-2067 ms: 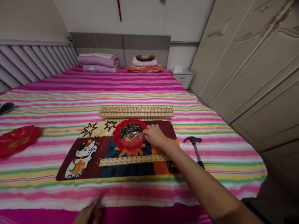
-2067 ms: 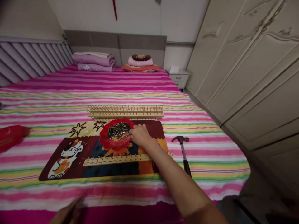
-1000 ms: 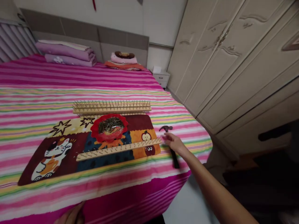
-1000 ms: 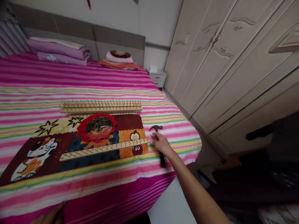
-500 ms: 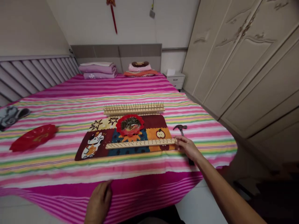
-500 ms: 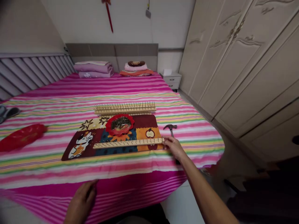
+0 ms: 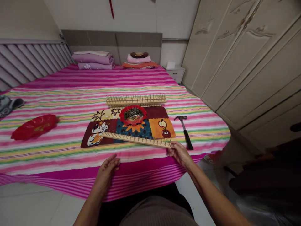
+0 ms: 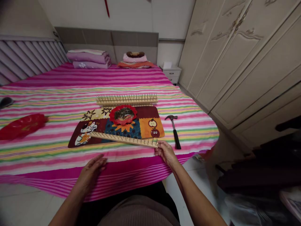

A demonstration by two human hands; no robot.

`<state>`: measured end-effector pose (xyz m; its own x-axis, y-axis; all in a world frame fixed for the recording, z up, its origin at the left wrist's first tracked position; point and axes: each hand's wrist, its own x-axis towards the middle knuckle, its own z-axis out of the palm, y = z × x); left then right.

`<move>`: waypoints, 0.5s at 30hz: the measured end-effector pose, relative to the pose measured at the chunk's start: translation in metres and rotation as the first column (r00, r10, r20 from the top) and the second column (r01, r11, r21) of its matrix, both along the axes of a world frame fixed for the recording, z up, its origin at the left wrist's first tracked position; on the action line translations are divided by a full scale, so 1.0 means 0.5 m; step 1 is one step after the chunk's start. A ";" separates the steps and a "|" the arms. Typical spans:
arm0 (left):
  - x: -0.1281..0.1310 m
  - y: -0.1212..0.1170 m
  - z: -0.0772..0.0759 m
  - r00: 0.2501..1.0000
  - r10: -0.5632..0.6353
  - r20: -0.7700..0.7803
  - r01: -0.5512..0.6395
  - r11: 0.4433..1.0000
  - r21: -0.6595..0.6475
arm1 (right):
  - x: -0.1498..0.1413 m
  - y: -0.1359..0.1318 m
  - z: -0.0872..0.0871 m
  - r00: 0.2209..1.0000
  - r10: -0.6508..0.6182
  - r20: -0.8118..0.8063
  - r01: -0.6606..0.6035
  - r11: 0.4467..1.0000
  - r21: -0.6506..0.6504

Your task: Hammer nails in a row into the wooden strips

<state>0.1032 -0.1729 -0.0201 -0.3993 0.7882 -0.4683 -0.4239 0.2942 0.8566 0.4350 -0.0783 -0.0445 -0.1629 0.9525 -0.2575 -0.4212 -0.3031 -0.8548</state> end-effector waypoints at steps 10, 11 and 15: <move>-0.097 0.003 0.040 0.936 0.100 0.337 -0.160 0.975 0.154 | -0.158 -0.079 0.013 0.979 0.185 -0.088 -0.192 0.978 -0.084; -0.113 -0.004 0.051 0.942 0.127 0.312 -0.196 0.960 0.202 | -0.177 -0.084 0.010 0.974 0.208 -0.094 -0.218 0.971 -0.101; -0.190 -0.055 0.125 0.949 0.306 0.071 -0.311 0.881 0.357 | -0.256 -0.090 -0.014 0.948 0.298 -0.115 -0.315 0.932 -0.177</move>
